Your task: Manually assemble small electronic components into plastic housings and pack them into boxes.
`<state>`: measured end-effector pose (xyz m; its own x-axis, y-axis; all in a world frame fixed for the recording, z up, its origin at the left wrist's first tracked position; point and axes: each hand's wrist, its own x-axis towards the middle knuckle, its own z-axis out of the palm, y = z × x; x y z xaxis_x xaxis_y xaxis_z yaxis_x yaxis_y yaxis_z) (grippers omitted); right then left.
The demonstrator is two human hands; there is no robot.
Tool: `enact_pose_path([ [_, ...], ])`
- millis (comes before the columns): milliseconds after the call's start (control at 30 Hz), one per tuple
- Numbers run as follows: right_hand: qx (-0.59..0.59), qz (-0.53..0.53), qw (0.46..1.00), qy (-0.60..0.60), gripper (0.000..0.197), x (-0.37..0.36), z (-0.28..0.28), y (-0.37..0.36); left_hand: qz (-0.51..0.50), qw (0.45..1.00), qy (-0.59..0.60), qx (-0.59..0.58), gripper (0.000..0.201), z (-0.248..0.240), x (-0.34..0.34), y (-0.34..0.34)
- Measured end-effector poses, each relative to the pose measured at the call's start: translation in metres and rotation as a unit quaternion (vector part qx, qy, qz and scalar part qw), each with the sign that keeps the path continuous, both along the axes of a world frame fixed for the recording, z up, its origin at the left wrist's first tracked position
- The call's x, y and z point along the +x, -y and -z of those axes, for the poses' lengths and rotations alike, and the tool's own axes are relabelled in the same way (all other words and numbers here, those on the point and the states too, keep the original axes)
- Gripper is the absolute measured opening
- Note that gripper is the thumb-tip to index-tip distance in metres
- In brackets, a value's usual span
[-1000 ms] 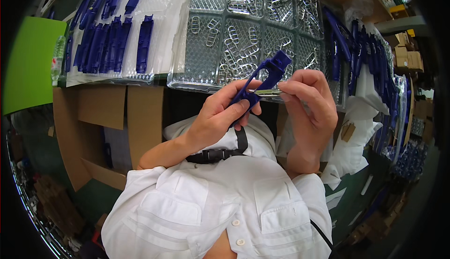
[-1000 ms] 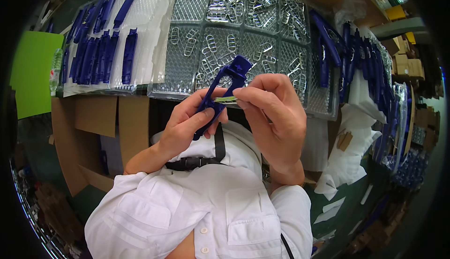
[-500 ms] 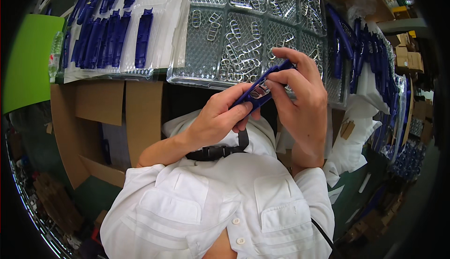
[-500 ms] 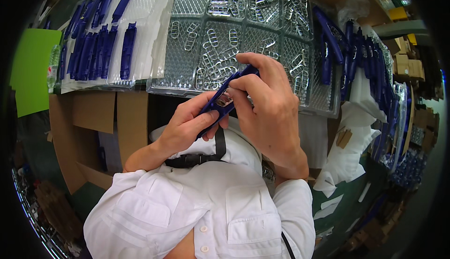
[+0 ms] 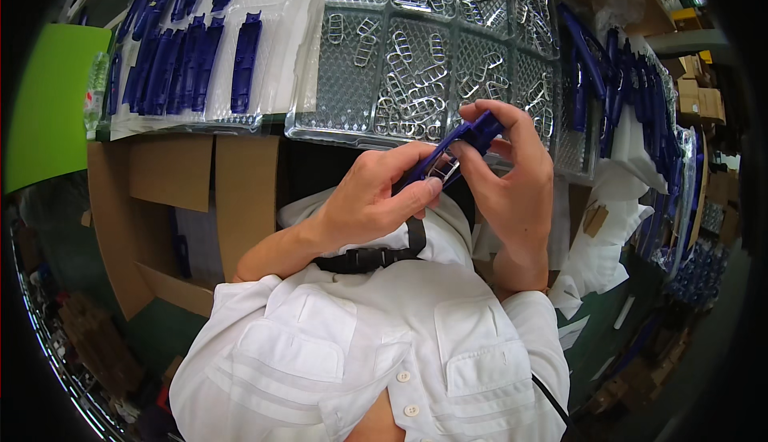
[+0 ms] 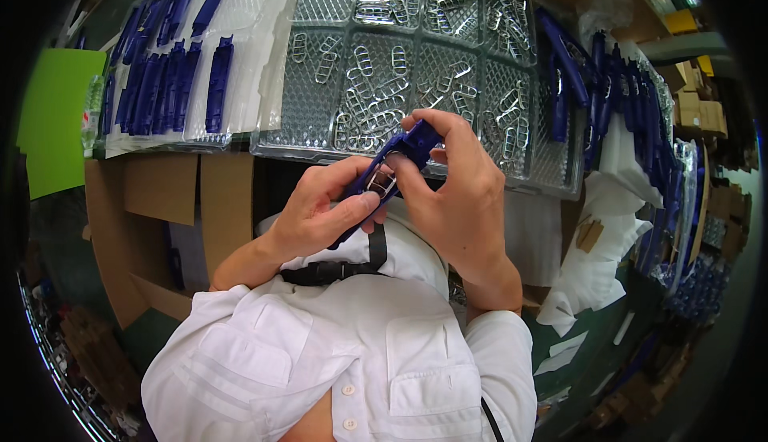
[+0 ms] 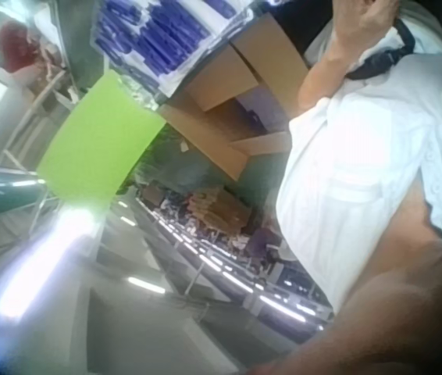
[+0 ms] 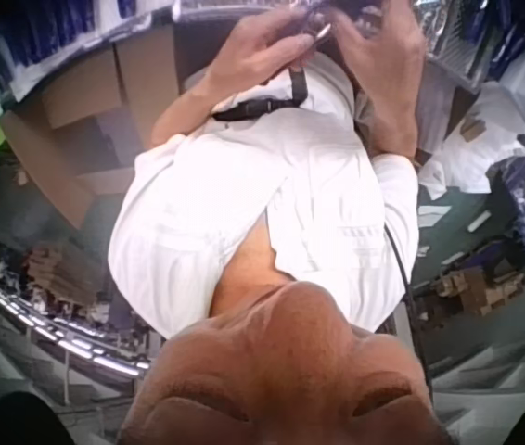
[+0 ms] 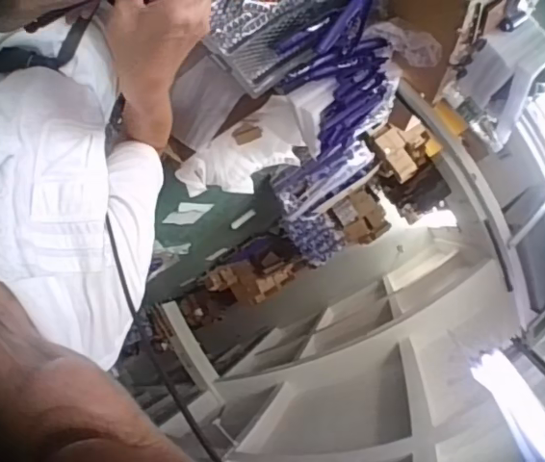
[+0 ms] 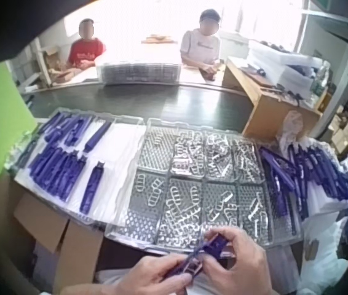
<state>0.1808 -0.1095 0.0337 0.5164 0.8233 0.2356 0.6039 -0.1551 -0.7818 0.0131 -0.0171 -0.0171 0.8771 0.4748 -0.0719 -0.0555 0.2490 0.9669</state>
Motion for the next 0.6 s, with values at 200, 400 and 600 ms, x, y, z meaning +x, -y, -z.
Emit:
enact_pose_path([
  [200,0.009,-0.012,0.999,-0.038,0.035,0.001,0.021,0.007,-0.015,0.991,-0.091,0.097,0.015,0.001,0.011,-0.003],
  [400,0.036,0.036,0.997,-0.049,0.05,0.001,0.027,0.01,-0.03,0.996,-0.086,0.015,0.016,0.003,0.016,-0.001],
  [600,-0.006,0.091,0.994,0.054,0.062,-0.005,0.026,0.008,-0.046,0.994,-0.06,-0.08,0.021,0.009,0.02,0.001],
])
